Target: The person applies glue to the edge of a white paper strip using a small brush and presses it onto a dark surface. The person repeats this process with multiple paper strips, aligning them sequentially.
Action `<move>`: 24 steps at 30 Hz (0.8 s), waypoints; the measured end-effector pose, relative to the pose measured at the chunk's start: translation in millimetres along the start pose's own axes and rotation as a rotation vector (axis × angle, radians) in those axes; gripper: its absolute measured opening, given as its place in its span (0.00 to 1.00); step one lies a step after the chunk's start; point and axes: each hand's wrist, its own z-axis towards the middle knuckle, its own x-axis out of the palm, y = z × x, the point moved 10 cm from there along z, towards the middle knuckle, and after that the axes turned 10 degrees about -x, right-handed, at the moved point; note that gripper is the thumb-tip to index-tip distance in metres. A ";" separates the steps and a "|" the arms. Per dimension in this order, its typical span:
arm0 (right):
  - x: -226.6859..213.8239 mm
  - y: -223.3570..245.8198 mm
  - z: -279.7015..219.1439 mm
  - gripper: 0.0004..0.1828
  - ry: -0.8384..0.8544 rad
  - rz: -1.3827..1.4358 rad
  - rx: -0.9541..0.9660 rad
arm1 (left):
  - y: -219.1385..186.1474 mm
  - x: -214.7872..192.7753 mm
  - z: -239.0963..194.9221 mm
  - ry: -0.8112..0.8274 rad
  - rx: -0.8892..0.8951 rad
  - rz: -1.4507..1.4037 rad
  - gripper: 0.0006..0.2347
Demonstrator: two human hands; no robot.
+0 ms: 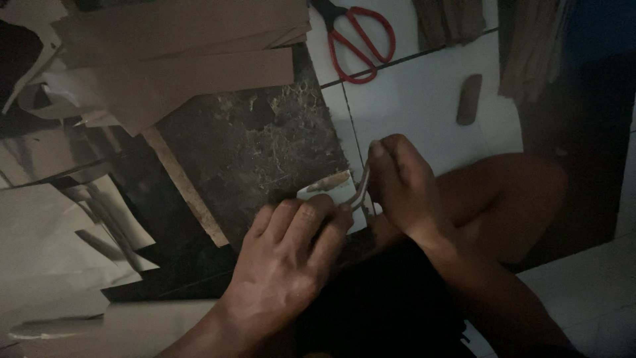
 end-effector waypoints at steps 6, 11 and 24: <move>0.7 6.0 7.3 0.16 0.015 0.014 -0.092 | 0.4 0.0 -0.4 -0.008 0.009 0.009 0.11; -2.6 0.9 11.3 0.16 0.008 -0.055 -0.081 | 0.2 2.4 -1.9 0.010 0.022 0.021 0.10; -6.9 -3.0 24.5 0.16 -0.019 -0.087 -0.111 | 0.2 0.7 -0.9 0.012 0.028 -0.011 0.10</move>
